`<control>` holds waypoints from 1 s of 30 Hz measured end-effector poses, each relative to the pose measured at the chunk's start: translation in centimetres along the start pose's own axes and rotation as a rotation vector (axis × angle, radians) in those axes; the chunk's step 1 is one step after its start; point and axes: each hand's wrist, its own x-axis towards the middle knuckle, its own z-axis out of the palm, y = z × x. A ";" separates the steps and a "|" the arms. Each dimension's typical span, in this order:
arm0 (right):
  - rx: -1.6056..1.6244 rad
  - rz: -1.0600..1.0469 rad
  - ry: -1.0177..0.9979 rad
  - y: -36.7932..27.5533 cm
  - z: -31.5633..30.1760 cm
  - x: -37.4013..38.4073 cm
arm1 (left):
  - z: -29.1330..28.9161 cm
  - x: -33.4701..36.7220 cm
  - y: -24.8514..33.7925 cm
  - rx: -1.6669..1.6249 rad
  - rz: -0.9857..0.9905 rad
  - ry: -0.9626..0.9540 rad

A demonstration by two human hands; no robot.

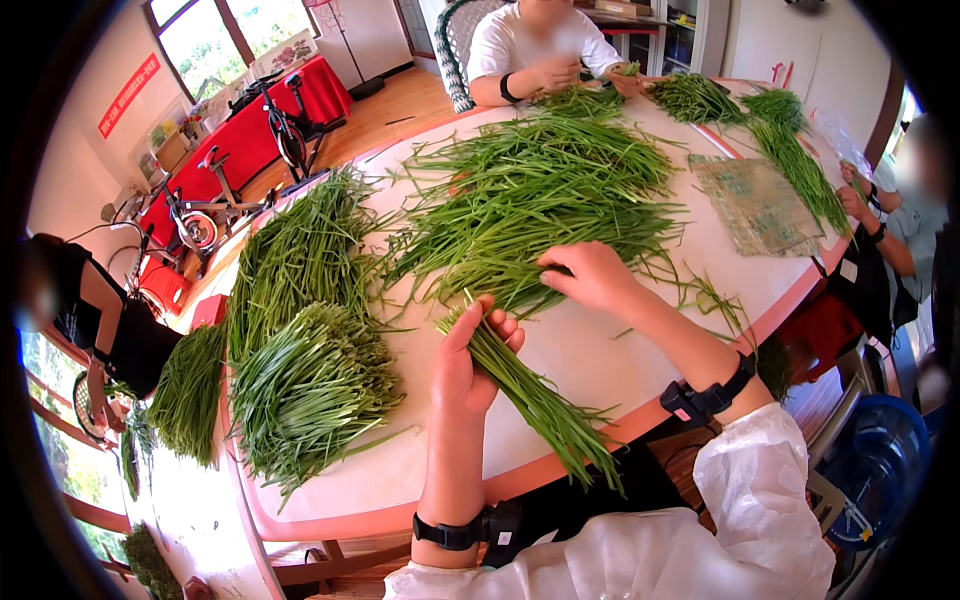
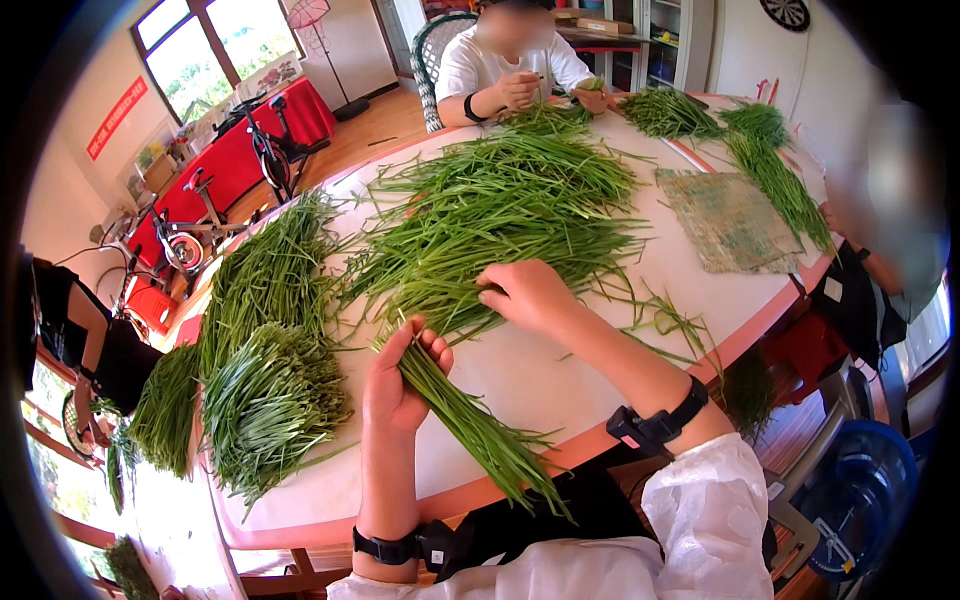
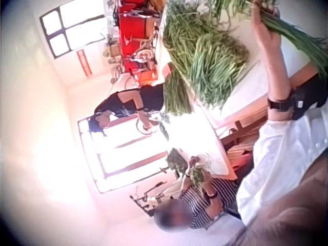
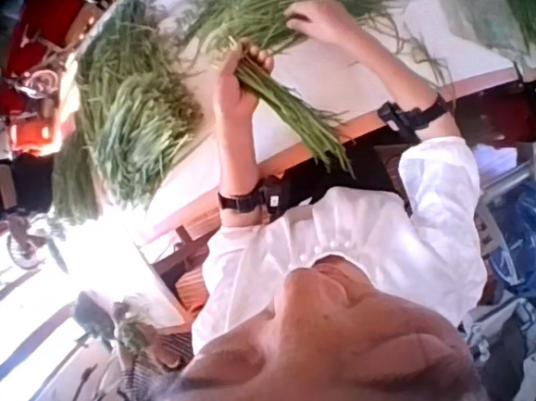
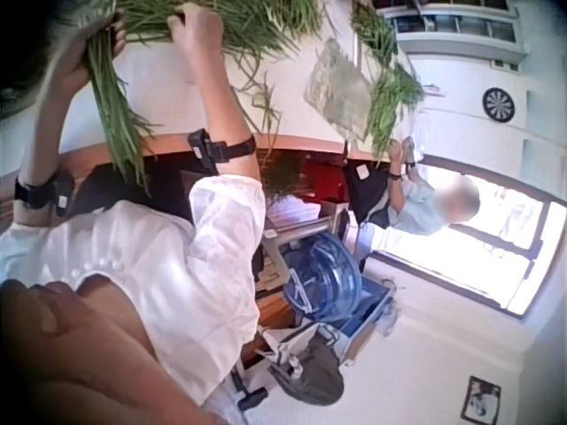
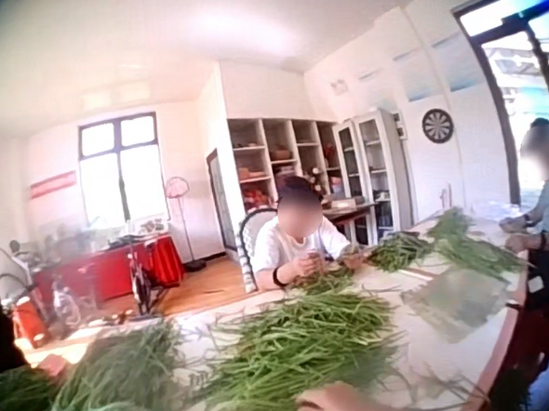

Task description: The person picks through a bundle of chives by hand, separating individual leaves and placing them into sorted piles on the table.

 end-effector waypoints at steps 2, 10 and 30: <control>0.141 0.069 -0.043 -0.6 -0.4 -0.5 | -0.4 -0.3 0.3 -0.027 -0.019 -0.029; 0.542 0.229 0.026 -0.3 1.1 0.1 | -1.3 -1.0 1.1 -0.047 0.008 -0.046; 0.721 0.267 -0.279 -8.4 0.0 -1.8 | -1.8 -2.4 1.8 -0.009 0.051 -0.086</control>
